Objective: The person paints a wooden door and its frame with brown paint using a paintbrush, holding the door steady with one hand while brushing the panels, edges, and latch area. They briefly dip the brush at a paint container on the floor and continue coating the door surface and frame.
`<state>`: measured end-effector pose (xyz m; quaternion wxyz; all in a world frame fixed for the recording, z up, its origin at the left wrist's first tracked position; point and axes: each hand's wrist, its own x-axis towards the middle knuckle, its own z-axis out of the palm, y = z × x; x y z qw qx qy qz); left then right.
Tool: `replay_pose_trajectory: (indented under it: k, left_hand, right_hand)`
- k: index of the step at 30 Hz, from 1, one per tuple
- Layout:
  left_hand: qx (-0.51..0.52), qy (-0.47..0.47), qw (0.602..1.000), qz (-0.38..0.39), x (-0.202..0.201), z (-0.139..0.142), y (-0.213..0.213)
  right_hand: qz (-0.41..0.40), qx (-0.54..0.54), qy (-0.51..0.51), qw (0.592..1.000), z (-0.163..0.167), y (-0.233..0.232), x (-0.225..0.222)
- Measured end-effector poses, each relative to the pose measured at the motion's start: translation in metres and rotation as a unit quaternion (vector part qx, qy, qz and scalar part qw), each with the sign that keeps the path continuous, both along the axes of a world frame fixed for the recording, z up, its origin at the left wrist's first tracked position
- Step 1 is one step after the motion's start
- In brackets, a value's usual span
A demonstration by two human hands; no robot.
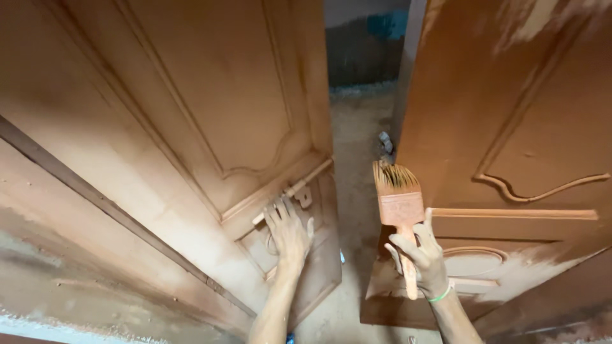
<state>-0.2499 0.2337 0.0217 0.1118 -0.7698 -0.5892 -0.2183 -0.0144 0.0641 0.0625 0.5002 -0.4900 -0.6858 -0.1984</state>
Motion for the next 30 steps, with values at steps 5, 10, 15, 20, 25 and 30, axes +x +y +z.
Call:
replay_pose_trajectory:
  k: [5, 10, 15, 20, 25, 30]
  left_hand:
    - [0.006, -0.010, 1.000, -0.024, 0.000, -0.001, -0.038]
    - [-0.002, -0.047, 0.998, -0.049, -0.009, -0.003, -0.071]
    - [0.006, -0.070, 0.995, -0.066, -0.025, -0.001, -0.096]
    - [0.008, -0.081, 0.993, -0.084, -0.035, -0.002, -0.111]
    - [0.034, -0.076, 0.992, -0.095, -0.041, -0.005, -0.123]
    - [0.034, -0.083, 0.990, -0.110, -0.045, -0.007, -0.129]
  right_hand:
    - [-0.002, 0.022, -0.007, 1.000, 0.007, 0.012, 0.010]
    - [0.004, 0.015, 0.055, 0.998, 0.010, -0.004, 0.002]
    - [0.008, 0.019, 0.106, 0.994, -0.012, -0.039, -0.021]
    - [-0.013, -0.031, 0.153, 0.988, -0.043, -0.074, -0.040]
    - [-0.033, -0.048, 0.179, 0.982, -0.063, -0.100, -0.047]
    - [-0.056, -0.047, 0.206, 0.976, -0.066, -0.115, -0.040]
